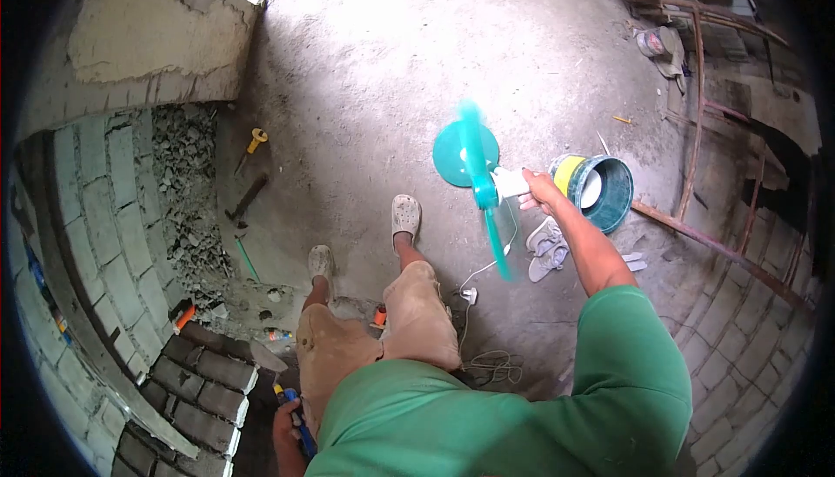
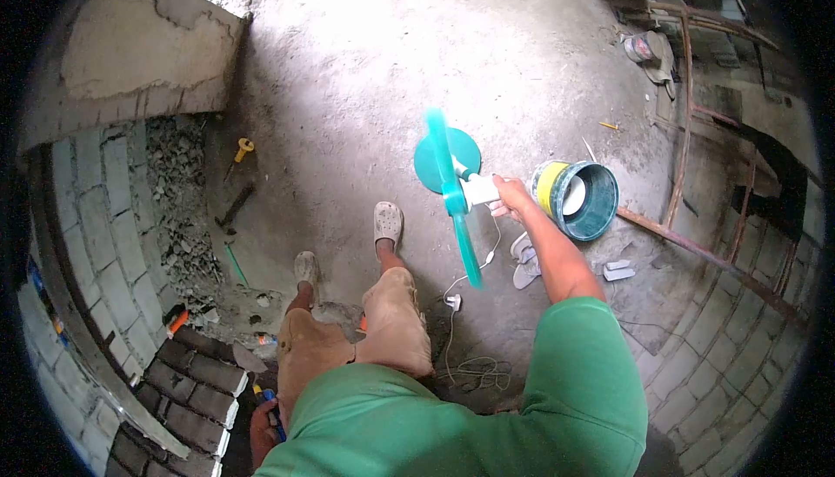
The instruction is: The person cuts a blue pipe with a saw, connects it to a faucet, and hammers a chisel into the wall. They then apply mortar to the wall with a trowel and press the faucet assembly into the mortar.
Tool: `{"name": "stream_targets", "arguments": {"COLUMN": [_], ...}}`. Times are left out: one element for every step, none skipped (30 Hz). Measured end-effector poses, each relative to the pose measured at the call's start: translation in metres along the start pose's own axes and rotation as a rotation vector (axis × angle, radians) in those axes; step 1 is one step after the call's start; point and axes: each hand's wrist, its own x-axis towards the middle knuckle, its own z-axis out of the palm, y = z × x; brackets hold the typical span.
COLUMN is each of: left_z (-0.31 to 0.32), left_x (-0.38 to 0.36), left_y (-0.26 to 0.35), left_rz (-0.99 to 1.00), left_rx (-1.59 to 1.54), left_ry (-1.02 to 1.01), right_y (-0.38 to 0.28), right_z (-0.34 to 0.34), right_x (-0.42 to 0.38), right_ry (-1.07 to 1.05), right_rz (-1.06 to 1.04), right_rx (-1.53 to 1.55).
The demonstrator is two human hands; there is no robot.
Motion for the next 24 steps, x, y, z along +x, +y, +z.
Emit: {"name": "stream_targets", "arguments": {"left_z": [0.001, 0.002, 0.004, 0.000, -0.006, -0.009, -0.014, -0.016, -0.018, -0.020, -0.022, -0.018, -0.014, -0.018, -0.010, -0.008, -0.022, -0.034, -0.041, -0.041, -0.041, -0.045, -0.051, -0.060], "left_x": [-0.004, -0.014, -0.019, -0.010, 0.005, 0.014, 0.024, 0.029, 0.030, 0.035, 0.036, 0.026, 0.015, 0.016, -0.003, -0.017, 0.006, 0.031, 0.034, 0.034, 0.011, -0.025, -0.044, -0.057], "left_y": [0.003, 0.008, 0.011, 0.007, 0.002, 0.000, -0.003, -0.002, -0.004, -0.006, -0.008, -0.003, 0.007, 0.006, 0.017, 0.022, 0.011, 0.005, 0.004, 0.014, 0.030, 0.048, 0.060, 0.069], "left_rz": [-0.001, 0.012, 0.026, 0.025, -0.026, -0.075, -0.077, -0.077, -0.077, -0.049, -0.019, 0.046, 0.114, 0.192, 0.304, 0.410, 0.435, 0.469, 0.522, 0.565, 0.623, 0.680, 0.709, 0.735], "left_rx": [-0.001, 0.016, 0.034, 0.031, 0.023, 0.012, 0.001, 0.021, 0.029, 0.016, -0.015, 0.017, 0.049, -0.001, 0.027, 0.063, -0.009, -0.076, -0.032, 0.017, -0.020, -0.052, -0.129, -0.202], "left_ry": [0.000, -0.024, -0.049, -0.051, -0.074, -0.095, -0.094, -0.141, -0.180, -0.194, -0.193, -0.194, -0.183, -0.209, -0.085, 0.040, -0.056, -0.162, -0.092, -0.029, -0.072, -0.120, -0.143, -0.171], "right_y": [0.001, 0.002, 0.002, 0.002, 0.001, 0.002, 0.003, 0.005, 0.010, 0.015, 0.018, 0.004, 0.002, -0.006, 0.019, 0.024, 0.017, 0.020, -0.025, -0.053, -0.082, -0.107, -0.130, -0.145], "right_z": [-0.003, -0.004, -0.006, -0.007, -0.009, -0.010, -0.011, -0.011, -0.014, -0.018, -0.022, -0.015, -0.026, -0.022, -0.056, -0.080, -0.097, -0.131, -0.104, -0.089, -0.079, -0.067, -0.034, 0.012], "right_x": [0.000, -0.001, -0.001, -0.001, -0.001, 0.000, -0.001, -0.002, 0.000, 0.004, 0.004, -0.013, -0.009, -0.026, 0.013, 0.025, 0.020, 0.036, -0.013, -0.042, -0.072, -0.101, -0.138, -0.185], "right_ry": [0.021, 0.042, 0.043, 0.044, 0.043, 0.039, 0.021, -0.002, -0.018, -0.055, -0.149, -0.116, -0.171, 0.032, 0.082, 0.110, 0.230, 0.037, 0.266, 0.348, 0.317, 0.292, 0.261, 0.103], "right_rz": [-0.003, -0.005, -0.005, -0.013, -0.023, -0.026, -0.028, -0.032, -0.041, -0.053, -0.092, -0.058, -0.034, -0.003, -0.037, -0.086, -0.262, -0.578, -0.551, -0.689, -0.788, -0.883, -0.910, -1.016], "right_rx": [0.014, 0.028, 0.027, 0.022, 0.015, 0.010, 0.009, 0.003, 0.014, 0.016, 0.061, 0.053, -0.002, 0.005, 0.057, 0.178, 0.115, 0.241, 0.282, 0.414, 0.439, 0.463, 0.450, 0.441]}}
